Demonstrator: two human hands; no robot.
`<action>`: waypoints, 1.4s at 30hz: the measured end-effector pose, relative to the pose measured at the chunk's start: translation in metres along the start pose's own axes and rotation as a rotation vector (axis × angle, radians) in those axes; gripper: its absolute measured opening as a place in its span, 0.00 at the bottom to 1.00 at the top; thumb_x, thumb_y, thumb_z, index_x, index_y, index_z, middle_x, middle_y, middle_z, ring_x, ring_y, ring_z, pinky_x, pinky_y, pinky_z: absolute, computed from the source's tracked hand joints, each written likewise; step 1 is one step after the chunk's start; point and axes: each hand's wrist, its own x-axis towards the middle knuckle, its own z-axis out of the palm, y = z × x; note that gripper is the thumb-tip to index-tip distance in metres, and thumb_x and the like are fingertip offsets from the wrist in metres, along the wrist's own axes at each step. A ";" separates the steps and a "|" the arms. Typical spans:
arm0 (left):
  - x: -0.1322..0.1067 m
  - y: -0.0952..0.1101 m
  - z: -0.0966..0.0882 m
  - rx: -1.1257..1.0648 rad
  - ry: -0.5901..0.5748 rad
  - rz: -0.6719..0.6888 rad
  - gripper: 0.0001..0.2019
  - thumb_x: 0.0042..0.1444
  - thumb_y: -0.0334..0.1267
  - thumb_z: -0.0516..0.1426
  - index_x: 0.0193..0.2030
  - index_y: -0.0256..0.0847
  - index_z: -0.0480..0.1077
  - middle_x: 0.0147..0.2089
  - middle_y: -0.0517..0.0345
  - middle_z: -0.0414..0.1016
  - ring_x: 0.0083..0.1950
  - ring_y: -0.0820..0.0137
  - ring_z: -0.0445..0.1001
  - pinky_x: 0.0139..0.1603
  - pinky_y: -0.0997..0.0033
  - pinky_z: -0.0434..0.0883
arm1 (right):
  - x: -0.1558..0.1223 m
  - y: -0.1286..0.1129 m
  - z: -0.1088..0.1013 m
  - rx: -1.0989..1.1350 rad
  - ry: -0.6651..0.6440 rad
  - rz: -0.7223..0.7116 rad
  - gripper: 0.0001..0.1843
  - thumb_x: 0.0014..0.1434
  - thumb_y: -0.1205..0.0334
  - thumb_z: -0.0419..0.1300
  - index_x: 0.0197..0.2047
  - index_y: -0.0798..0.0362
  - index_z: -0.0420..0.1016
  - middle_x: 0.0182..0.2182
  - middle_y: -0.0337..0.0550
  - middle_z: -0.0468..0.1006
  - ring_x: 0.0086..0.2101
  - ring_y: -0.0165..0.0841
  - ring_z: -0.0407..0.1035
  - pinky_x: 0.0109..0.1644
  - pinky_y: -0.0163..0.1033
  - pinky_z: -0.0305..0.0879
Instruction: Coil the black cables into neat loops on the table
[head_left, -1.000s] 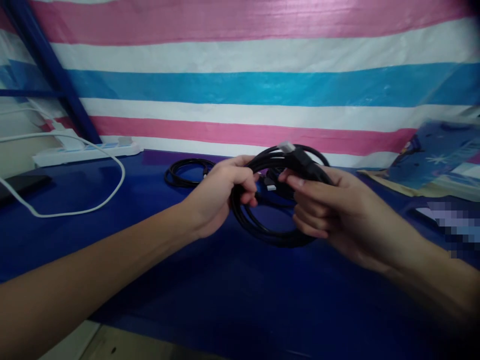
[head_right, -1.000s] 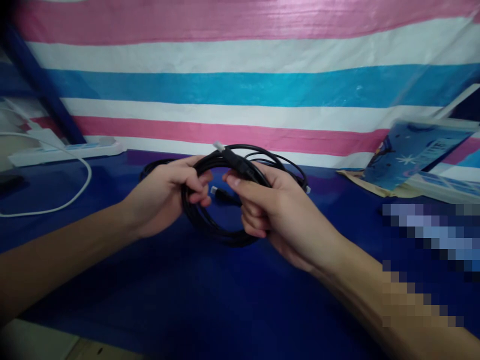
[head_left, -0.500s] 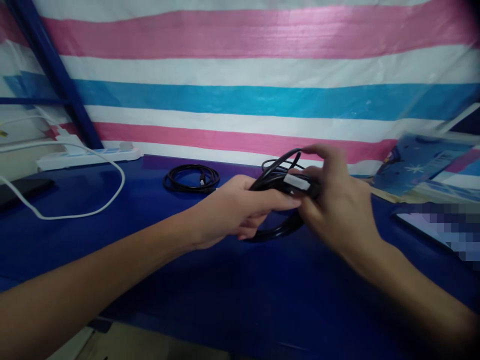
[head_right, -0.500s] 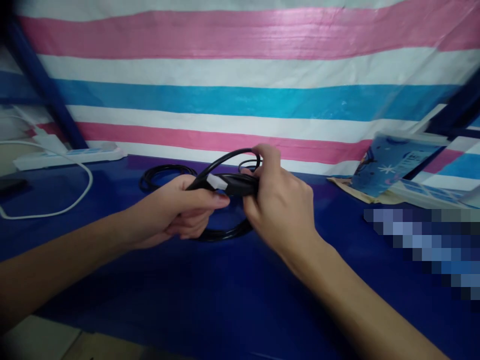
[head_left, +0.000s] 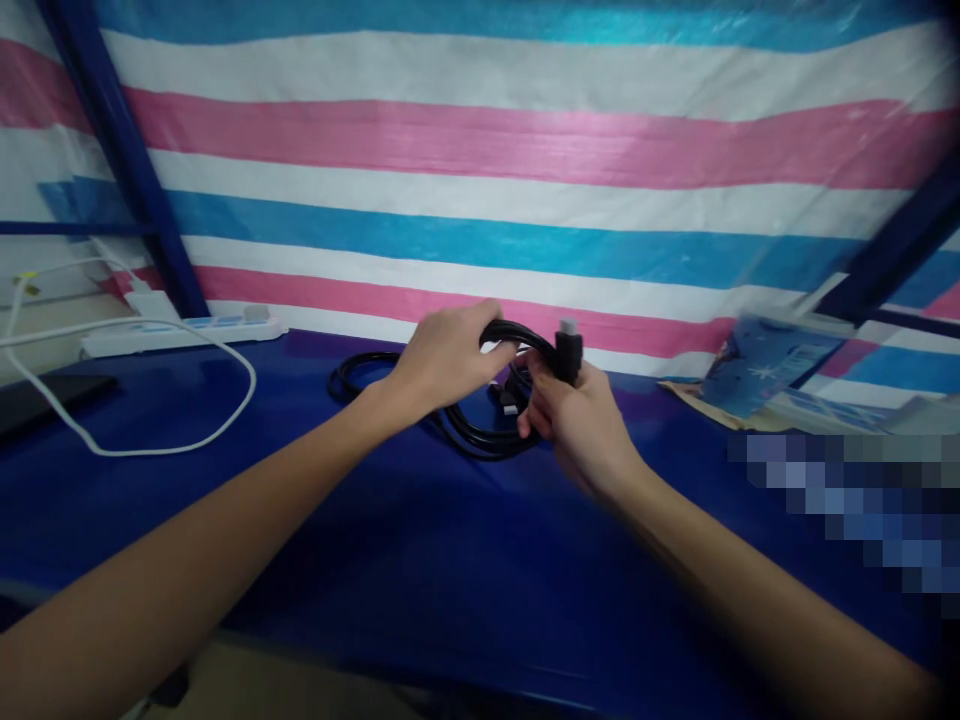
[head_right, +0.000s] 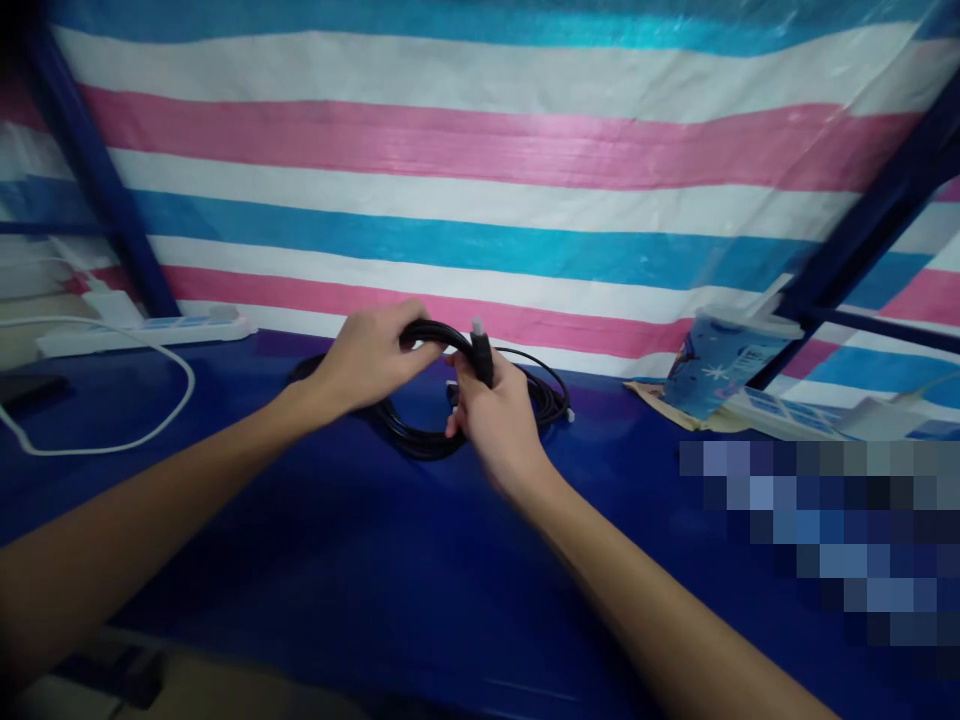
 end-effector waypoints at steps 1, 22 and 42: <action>-0.002 -0.008 0.001 0.050 0.022 0.066 0.12 0.57 0.43 0.54 0.42 0.38 0.70 0.37 0.54 0.76 0.35 0.68 0.71 0.33 0.69 0.61 | 0.005 -0.002 0.003 0.005 0.031 -0.002 0.05 0.59 0.62 0.58 0.35 0.54 0.68 0.11 0.26 0.53 0.11 0.23 0.48 0.16 0.33 0.55; -0.028 0.007 0.026 -1.218 -0.208 -0.561 0.12 0.58 0.36 0.55 0.25 0.39 0.58 0.17 0.69 0.55 0.19 0.80 0.60 0.31 0.73 0.66 | 0.016 0.005 -0.010 -0.128 0.031 0.116 0.06 0.58 0.70 0.53 0.40 0.55 0.68 0.14 0.27 0.54 0.14 0.22 0.51 0.23 0.33 0.64; 0.081 -0.013 0.136 -0.225 -0.607 -0.582 0.15 0.59 0.42 0.58 0.49 0.35 0.69 0.52 0.49 0.71 0.53 0.62 0.71 0.54 0.53 0.69 | 0.068 0.024 -0.102 -0.920 0.238 0.268 0.16 0.63 0.56 0.57 0.48 0.59 0.69 0.32 0.41 0.73 0.27 0.26 0.68 0.30 0.34 0.68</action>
